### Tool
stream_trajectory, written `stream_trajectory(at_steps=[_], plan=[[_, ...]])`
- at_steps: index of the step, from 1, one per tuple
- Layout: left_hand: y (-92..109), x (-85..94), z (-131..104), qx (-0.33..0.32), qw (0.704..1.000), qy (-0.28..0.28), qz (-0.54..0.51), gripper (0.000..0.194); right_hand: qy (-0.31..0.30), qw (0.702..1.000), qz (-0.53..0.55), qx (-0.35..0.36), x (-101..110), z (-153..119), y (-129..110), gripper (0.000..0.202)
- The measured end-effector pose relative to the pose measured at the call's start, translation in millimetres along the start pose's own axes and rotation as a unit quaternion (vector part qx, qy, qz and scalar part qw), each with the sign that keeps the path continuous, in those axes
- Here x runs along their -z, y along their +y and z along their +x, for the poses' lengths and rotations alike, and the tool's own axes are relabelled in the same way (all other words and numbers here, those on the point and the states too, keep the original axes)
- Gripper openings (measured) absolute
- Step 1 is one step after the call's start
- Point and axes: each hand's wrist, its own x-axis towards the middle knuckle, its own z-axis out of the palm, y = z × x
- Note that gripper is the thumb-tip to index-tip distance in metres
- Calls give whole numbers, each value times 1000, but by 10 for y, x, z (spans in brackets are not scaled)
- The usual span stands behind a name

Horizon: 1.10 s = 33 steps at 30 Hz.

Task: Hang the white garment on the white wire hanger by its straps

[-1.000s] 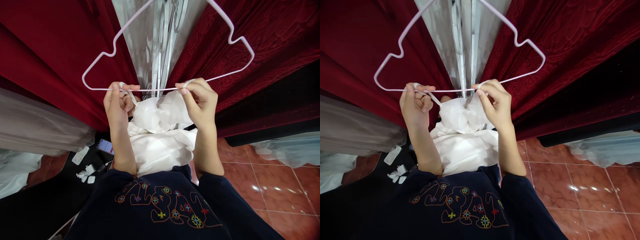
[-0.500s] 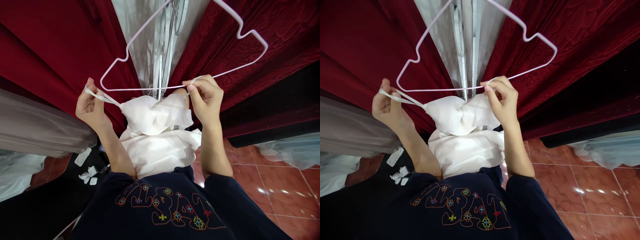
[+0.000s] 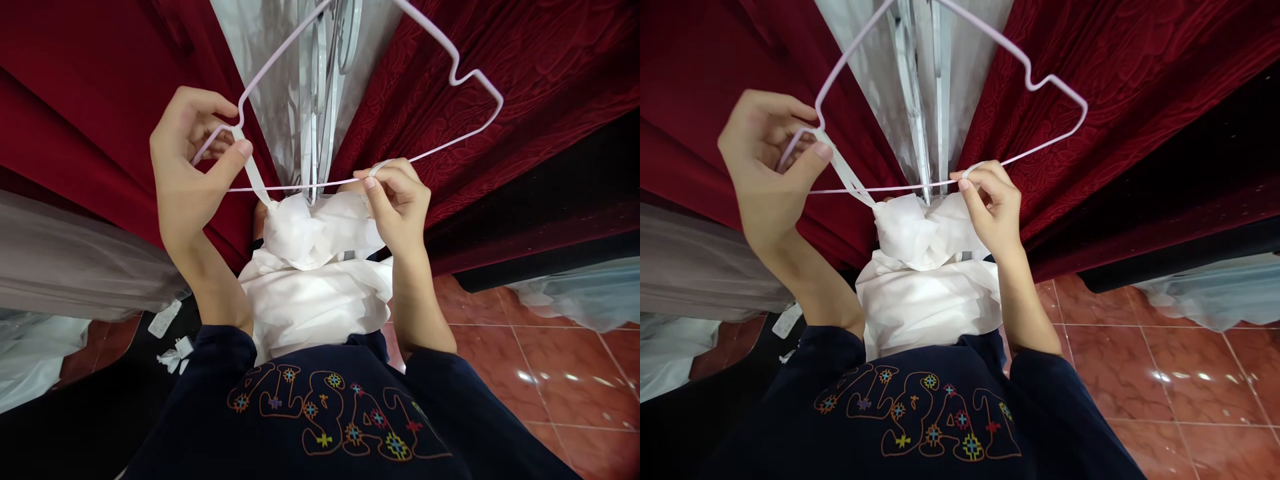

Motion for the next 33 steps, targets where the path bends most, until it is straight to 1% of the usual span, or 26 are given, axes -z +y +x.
stream_trajectory(at_steps=[1, 2, 3, 4, 5, 6, 7, 8, 9, 10, 12, 15, 17, 19, 20, 22, 23, 25, 27, 29, 33], plan=[[-51, -16, -30, -22, 1000, 14, -13, 21, 3, 1000, 5, 4, 2, -4, 0, 30], [-123, -41, -71, -35, 998, 44, -34, 22, 5, 1000, 9, 9, 0, -10, 0, 28], [-208, -78, -120, -30, 993, 91, -62, 23, 6, 1000, 12, 13, -6, -19, 0, 26], [-302, -126, -175, -8, 985, 146, -95, 21, 5, 1000, 13, 16, -17, -29, -1, 25], [-395, -187, -233, 24, 972, 197, -125, 13, 3, 1000, 11, 16, -32, -41, -3, 25], [-482, -259, -291, 60, 958, 233, -158, 4, 0, 1000, 9, 15, -51, -53, -4, 26], [-556, -337, -345, 89, 943, 260, -188, 26, -1, 1000, 9, 13, -71, -62, -6, 27], [-613, -417, -393, 101, 934, 272, -207, 43, 1, 1000, 10, 13, -91, -69, -10, 28], [-653, -491, -430, 102, 929, 286, -211, 55, 7, 1000, 13, 15, -110, -73, -16, 28], [-678, -554, -456, 96, 928, 292, -211, 63, 16, 1000, 16, 20, -128, -74, -24, 28], [-691, -632, -474, 77, 931, 296, -197, 68, 34, 998, 22, 41, -157, -64, -47, 25], [-676, -632, -456, 74, 934, 295, -188, 67, 73, 994, 48, 60, -168, -27, -53, 22], [-669, -601, -443, 76, 932, 305, -179, 68, 132, 987, 77, 47, -114, 11, 13, 28], [-668, -576, -439, 68, 933, 309, -171, 68, 214, 972, 89, 45, 30, 56, 153, 33], [-668, -567, -438, 63, 934, 306, -171, 68, 259, 960, 86, 57, 139, 81, 240, 33], [-662, -551, -433, 63, 935, 300, -179, 63, 331, 937, 82, 75, 412, 129, 405, 30], [-654, -543, -429, 68, 932, 303, -187, 59, 355, 929, 83, 72, 558, 153, 467, 26], [-629, -526, -417, 77, 924, 310, -211, 55, 360, 928, 77, 58, 814, 207, 523, 20], [-602, -513, -405, 77, 916, 312, -242, 55, 352, 931, 89, 43, 970, 278, 488, 15], [-588, -506, -400, 74, 911, 309, -264, 56, 333, 937, 101, 18, 1021, 372, 395, 11], [-611, -500, -412, 74, 912, 306, -263, 55, 283, 952, 109, -27, 1004, 588, 229, 11]])
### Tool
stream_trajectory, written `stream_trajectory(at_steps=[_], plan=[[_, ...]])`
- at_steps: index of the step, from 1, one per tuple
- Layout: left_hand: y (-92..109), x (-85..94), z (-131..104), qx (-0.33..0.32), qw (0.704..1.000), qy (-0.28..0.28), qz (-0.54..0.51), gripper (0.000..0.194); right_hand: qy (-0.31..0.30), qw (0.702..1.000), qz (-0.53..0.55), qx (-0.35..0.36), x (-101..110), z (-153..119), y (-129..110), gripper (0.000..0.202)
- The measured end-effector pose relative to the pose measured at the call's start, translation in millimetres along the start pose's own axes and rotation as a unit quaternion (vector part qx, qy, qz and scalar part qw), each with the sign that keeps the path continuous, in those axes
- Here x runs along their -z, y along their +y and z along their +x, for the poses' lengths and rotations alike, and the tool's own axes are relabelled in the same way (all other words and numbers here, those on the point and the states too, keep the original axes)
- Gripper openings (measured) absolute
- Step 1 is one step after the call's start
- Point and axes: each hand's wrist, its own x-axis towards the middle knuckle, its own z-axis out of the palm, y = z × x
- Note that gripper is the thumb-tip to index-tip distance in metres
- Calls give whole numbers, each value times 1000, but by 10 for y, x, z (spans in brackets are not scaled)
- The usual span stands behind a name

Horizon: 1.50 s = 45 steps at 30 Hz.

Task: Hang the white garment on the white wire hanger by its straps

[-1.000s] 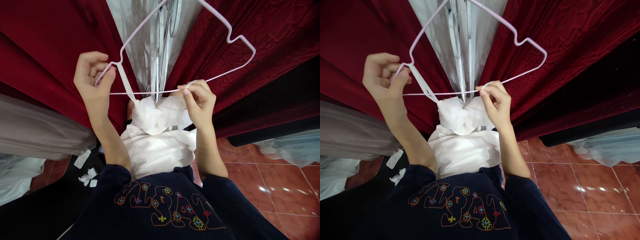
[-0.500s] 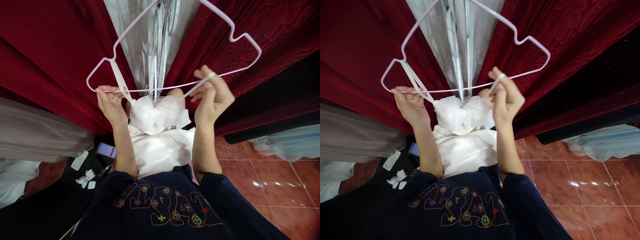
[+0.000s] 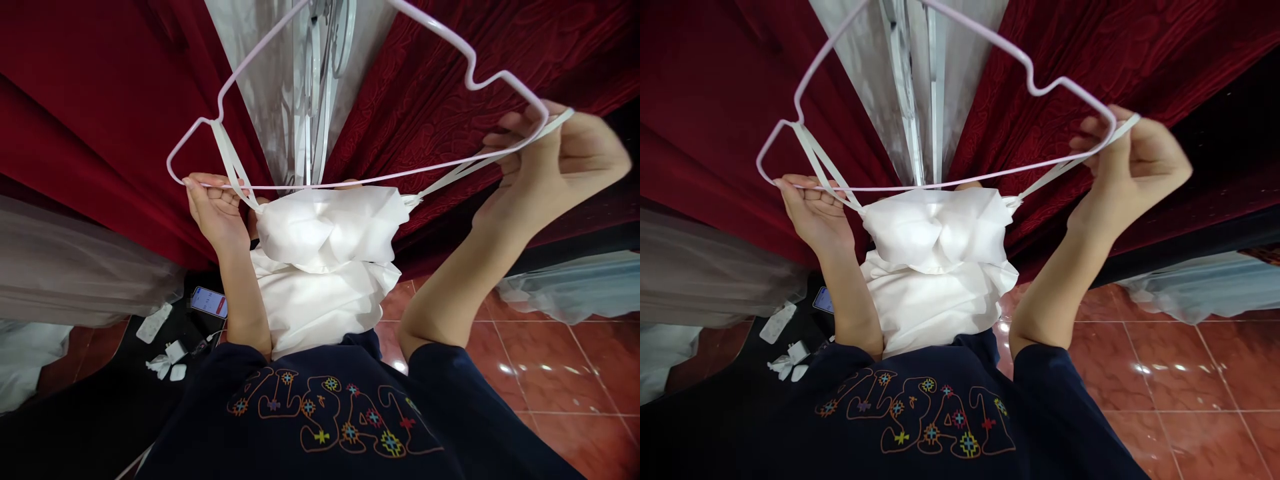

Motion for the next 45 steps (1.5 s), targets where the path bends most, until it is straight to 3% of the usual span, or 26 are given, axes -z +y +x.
stream_trajectory(at_steps=[5, 8, 10, 11, 14, 15, 18, 23, 26, 30, 33, 38, 41, 43, 45], plan=[[-10, 34, -2, -12, 1000, -11, -5, 53, -51, 995, 82, -25, -13, 132, -12, 20], [-15, 44, 3, -14, 1000, -12, -12, 53, -42, 991, 111, -67, 34, 118, -10, 11], [-25, 58, 10, -17, 1000, -17, -20, 54, -31, 989, 117, -90, 67, 100, -2, 39], [-30, 68, 14, -19, 999, -21, -27, 54, -29, 987, 126, -94, 83, 99, 11, 45], [-43, 98, 22, -28, 998, -36, -48, 53, -48, 982, 167, -73, 116, 131, 67, 17], [-45, 104, 23, -30, 997, -41, -51, 51, -64, 982, 170, -61, 115, 148, 80, 17], [-51, 97, 23, -34, 998, -41, -45, 48, -121, 985, 125, -16, 47, 177, 42, 34], [-66, 58, 32, -37, 999, -9, -14, 54, -186, 975, -49, 113, -239, 109, -236, 19], [-69, 77, 40, -41, 999, -19, 22, 59, -209, 962, -132, 113, -388, 65, -357, 33], [-67, 113, 30, -60, 993, -66, 75, 58, -189, 965, -145, 107, -482, 42, -397, 52], [-70, 113, 14, -79, 992, -82, 63, 55, -220, 957, -161, 101, -516, 39, -399, 56], [-62, 92, -5, -66, 993, -91, 23, 47, -222, 955, -138, 138, -521, 32, -289, 47], [-52, 77, -20, -60, 996, -63, 27, 51, -218, 945, -164, 181, -470, -11, -182, 45], [-43, 70, -31, -58, 996, -49, 36, 57, -238, 920, -213, 226, -430, -72, -131, 65], [-31, 66, -38, -55, 997, -46, 38, 61, -254, 896, -252, 264, -398, -157, -110, 101]])
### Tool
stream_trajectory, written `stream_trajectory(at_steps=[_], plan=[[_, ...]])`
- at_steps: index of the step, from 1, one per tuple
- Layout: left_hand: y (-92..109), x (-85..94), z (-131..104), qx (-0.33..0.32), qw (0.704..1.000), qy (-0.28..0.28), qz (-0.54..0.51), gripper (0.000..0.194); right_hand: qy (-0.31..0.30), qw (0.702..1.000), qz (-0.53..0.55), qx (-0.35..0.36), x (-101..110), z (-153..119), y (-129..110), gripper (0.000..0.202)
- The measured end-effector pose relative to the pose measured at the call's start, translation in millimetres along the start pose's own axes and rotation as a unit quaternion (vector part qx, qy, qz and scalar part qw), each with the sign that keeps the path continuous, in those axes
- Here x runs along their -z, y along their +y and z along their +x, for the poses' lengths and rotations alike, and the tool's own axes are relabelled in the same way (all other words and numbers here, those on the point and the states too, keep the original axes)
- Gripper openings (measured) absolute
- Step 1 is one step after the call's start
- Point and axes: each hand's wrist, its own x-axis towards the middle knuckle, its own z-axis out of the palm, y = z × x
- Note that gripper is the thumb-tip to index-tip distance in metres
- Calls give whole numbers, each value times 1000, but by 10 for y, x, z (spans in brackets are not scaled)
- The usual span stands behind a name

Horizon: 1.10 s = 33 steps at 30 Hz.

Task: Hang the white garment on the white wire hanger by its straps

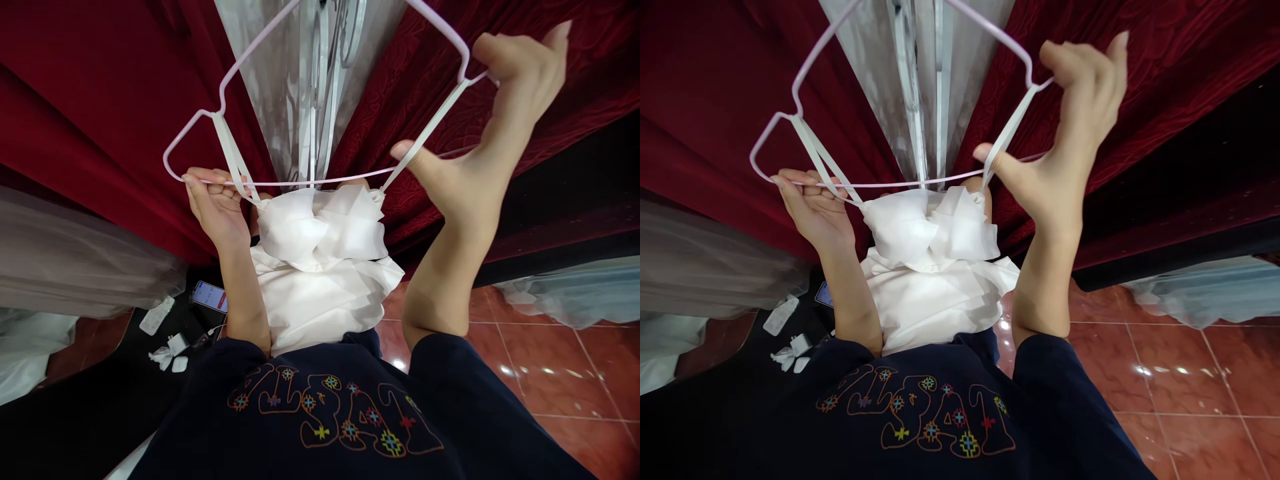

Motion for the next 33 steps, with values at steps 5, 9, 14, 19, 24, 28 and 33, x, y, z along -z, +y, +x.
stream_trajectory(at_steps=[5, 9, 14, 19, 24, 28, 33], plan=[[19, 0, 9, 51, 997, 39, 36, 61, -21, 1000, -4, -8, 27, -162, -135, 129], [-11, -4, -3, 51, 997, 51, 31, 66, 10, 998, 61, 0, 101, -193, -163, 73], [-34, -4, -11, 9, 999, 4, 36, 66, 129, 976, 176, -10, 61, -231, -390, 31], [-32, -29, -15, 15, 1000, 1, 4, 63, -121, 971, 205, 7, -201, -275, -783, 26], [-4, -6, -71, 64, 997, -4, 50, 62, -180, 973, 138, -48, -538, -282, -874, 21], [76, 73, -123, 106, 993, -29, 53, 47, -141, 979, 115, -94, -756, -373, -830, 18], [240, 165, -213, 110, 984, -70, 124, 43, -122, 980, 114, -110, -883, -463, -760, 20]])
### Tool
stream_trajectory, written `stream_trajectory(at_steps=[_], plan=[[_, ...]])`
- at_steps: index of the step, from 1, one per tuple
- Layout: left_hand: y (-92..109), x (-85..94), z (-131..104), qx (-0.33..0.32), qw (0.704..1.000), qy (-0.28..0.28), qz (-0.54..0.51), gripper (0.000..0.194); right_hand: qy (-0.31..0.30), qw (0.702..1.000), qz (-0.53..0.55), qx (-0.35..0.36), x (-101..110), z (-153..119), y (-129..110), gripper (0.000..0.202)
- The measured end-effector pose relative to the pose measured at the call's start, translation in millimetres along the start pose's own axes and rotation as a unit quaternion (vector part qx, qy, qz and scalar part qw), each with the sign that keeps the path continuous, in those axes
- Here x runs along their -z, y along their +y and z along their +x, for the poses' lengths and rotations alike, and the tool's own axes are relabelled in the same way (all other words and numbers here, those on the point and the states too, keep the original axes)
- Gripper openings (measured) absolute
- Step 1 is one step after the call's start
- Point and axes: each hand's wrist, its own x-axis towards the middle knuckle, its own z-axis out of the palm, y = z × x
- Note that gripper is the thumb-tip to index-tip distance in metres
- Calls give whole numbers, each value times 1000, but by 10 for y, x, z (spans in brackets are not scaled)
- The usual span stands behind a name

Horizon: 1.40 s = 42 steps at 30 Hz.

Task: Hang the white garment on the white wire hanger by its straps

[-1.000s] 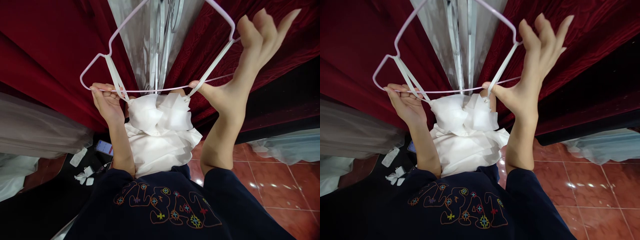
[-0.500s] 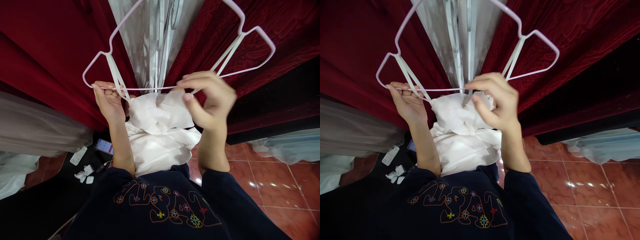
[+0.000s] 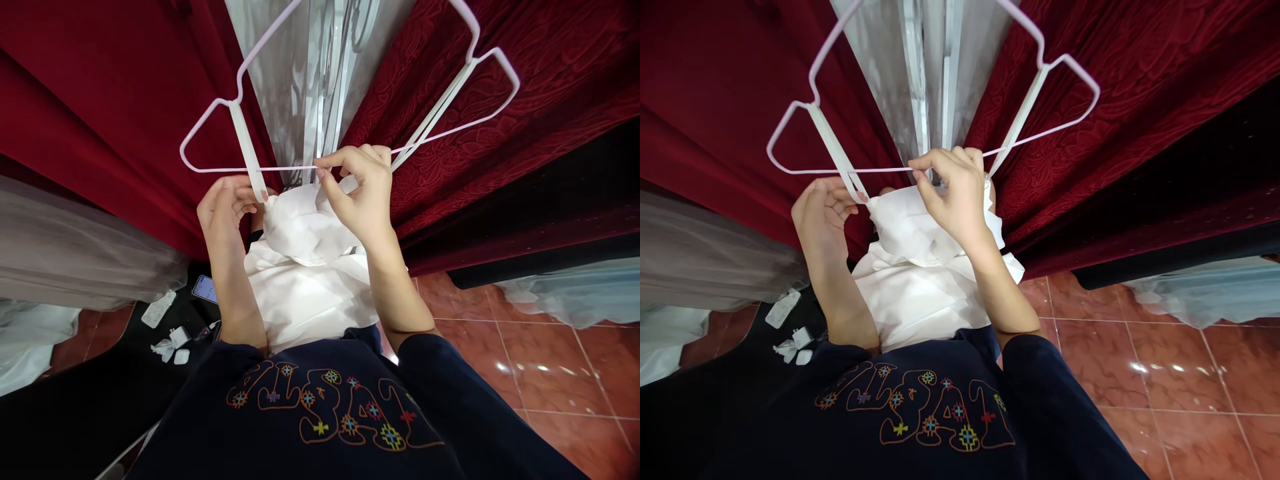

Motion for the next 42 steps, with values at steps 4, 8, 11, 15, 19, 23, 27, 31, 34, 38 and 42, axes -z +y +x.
stream_trajectory(at_steps=[4, 8, 11, 15, 19, 23, 27, 31, 34, 38, 42], plan=[[213, -8, -121, -10, 997, -57, 55, 42, 2, 1000, 20, -9, 6, 14, 59, 18], [512, -65, -78, 34, 989, -144, -8, 36, -1, 999, 39, -15, 12, 8, 59, 20], [676, -17, 85, 18, 983, -149, -107, 62, 6, 999, 51, -14, 15, -13, 31, 18], [665, 153, 236, -22, 989, -10, -145, 46, 18, 999, 48, -12, 22, -39, 19, 15], [410, 223, 213, -45, 986, 124, -104, 35, 14, 999, 42, 2, -22, -54, 36, 18], [156, 90, 162, 27, 998, 11, -52, 29, 17, 996, 74, 36, -89, -60, 8, 31], [34, -117, 115, -6, 997, -14, -81, 38, 14, 994, 96, 47, -45, -85, -129, 34], [30, -186, 102, -50, 990, -25, -127, 41, 77, 985, 148, 41, 76, -122, -240, 26], [59, -185, 115, -45, 992, -19, -119, 46, 284, 938, 199, -1, 176, -104, -97, 23], [62, -207, 121, -39, 991, 7, -130, 46, 332, 914, 202, -113, 353, -35, 287, 19], [56, -217, 128, -25, 989, 4, -145, 41, 142, 938, 252, -191, 546, -20, 327, 19]])
